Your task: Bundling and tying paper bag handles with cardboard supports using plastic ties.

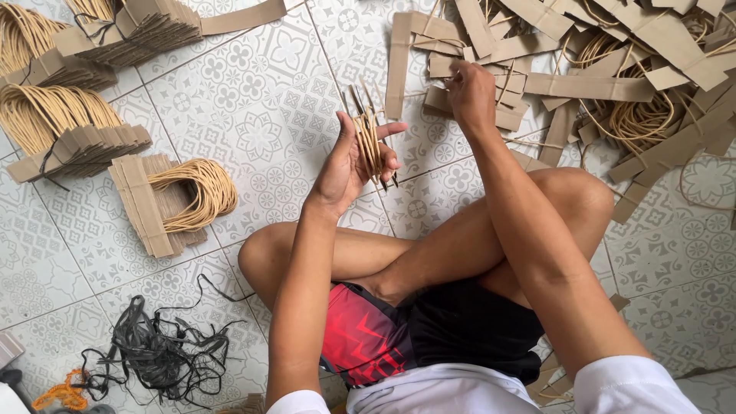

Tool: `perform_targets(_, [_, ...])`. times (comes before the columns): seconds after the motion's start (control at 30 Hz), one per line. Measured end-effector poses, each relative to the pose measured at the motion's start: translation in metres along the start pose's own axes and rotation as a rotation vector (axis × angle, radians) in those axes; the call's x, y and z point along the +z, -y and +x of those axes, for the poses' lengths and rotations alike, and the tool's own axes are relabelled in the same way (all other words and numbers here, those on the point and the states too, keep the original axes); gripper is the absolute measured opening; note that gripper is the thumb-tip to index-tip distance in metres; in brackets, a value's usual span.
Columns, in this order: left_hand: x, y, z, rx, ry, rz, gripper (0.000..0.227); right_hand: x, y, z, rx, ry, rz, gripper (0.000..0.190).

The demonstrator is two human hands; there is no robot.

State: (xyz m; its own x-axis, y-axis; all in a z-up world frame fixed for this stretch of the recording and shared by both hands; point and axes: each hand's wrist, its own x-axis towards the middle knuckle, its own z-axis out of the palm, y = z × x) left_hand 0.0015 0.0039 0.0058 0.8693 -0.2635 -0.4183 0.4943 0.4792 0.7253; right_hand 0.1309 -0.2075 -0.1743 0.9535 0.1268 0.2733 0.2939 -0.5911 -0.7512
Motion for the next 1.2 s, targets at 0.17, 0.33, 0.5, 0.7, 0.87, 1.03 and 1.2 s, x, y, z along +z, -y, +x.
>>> perform_targets(0.17, [-0.007,0.002,0.006,0.001,-0.016,-0.033,0.089,-0.008,0.01,0.012,0.094,-0.092,0.159,0.06])
perform_targets(0.33, [-0.021,0.019,0.017,-0.031,-0.003,-0.135,0.081,-0.044,0.048,0.017,0.301,0.083,0.486,0.06])
perform_targets(0.5, [-0.022,0.028,0.022,-0.041,-0.157,-0.144,0.071,-0.097,0.114,0.013,0.138,0.395,0.542,0.058])
perform_targets(0.7, [-0.029,0.052,0.029,-0.013,-0.194,0.035,0.071,-0.114,0.132,-0.013,0.139,0.817,0.372,0.03])
perform_targets(0.87, [-0.02,0.071,0.03,0.018,-0.212,-0.045,0.051,-0.103,0.133,-0.017,0.087,0.908,0.327,0.021])
perform_targets(1.03, [-0.015,0.068,0.017,0.055,-0.242,-0.106,0.032,-0.117,0.116,0.004,0.078,1.031,0.215,0.019])
perform_targets(1.2, [-0.007,0.067,-0.003,0.054,-0.214,-0.157,0.03,-0.122,0.062,0.019,0.002,0.797,-0.183,0.017])
